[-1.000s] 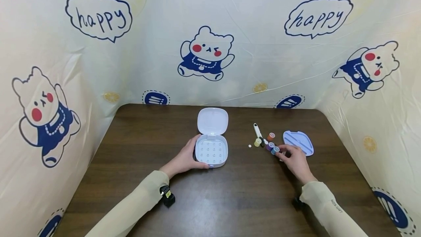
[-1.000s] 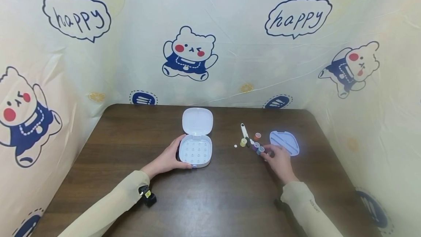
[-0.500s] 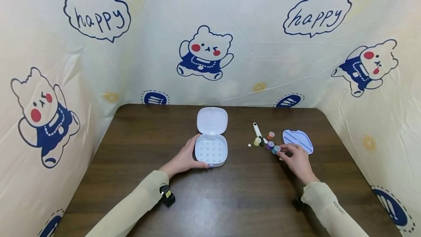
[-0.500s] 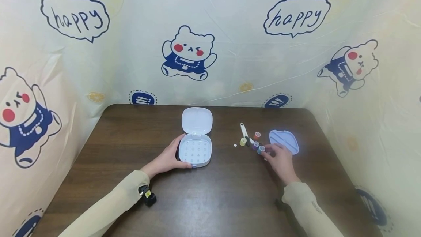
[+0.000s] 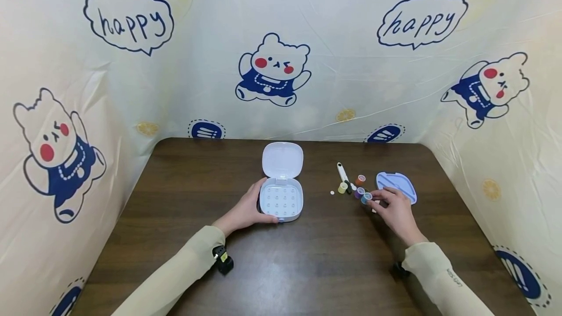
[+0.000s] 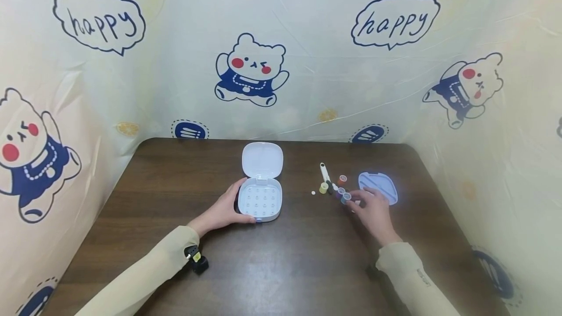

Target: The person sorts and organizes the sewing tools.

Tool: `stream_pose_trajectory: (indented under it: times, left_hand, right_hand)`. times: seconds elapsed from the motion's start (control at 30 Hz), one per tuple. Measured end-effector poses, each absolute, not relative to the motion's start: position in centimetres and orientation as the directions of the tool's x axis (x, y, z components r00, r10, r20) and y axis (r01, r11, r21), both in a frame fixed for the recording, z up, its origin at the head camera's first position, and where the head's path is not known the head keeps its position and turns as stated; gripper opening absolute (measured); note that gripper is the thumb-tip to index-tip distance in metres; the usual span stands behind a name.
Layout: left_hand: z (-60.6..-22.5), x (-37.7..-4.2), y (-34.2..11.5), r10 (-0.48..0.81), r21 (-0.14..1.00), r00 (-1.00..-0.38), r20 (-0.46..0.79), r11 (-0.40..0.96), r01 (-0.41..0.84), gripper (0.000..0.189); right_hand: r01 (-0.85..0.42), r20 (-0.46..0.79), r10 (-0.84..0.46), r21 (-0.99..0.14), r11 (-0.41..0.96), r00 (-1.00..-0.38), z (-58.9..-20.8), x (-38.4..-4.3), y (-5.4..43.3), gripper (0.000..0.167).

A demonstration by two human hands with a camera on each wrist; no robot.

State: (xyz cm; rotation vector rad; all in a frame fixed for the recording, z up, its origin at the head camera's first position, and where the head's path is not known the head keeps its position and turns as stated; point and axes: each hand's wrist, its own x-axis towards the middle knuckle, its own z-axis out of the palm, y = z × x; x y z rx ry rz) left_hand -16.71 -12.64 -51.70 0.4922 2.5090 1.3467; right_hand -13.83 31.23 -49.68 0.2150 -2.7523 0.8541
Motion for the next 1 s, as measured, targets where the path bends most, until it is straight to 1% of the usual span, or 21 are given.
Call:
stream_pose_trajectory:
  times: [0.13,0.37,0.5,0.73,1.0]
  left_hand:
    - [-51.7,-16.8,-12.7,0.408,0.833,-0.911,-0.061,0.524,0.178,0.128]
    - [-51.5,-16.8,-12.7,0.403,0.82,-0.912,-0.076,0.545,0.173,0.129]
    - [-51.4,-16.7,-12.7,0.405,0.82,-0.911,-0.077,0.546,0.173,0.129]
    - [-51.6,-16.7,-12.7,0.403,0.823,-0.912,-0.07,0.54,0.176,0.129]
    - [-51.5,-16.6,-12.7,0.403,0.824,-0.912,-0.077,0.54,0.169,0.128]
  right_hand:
    - [-0.232,0.291,-0.084,-0.523,0.82,-0.953,-49.5,-14.0,30.7,0.021]
    - [-0.24,0.273,-0.107,-0.52,0.82,-0.956,-49.3,-14.4,29.6,0.022]
    - [-0.255,0.269,-0.125,-0.526,0.811,-0.955,-49.2,-14.5,28.8,0.024]
    - [-0.303,0.303,-0.161,-0.513,0.803,-0.939,-48.9,-14.7,27.5,0.022]
    - [-0.318,0.294,-0.181,-0.527,0.788,-0.938,-48.8,-14.8,25.9,0.023]
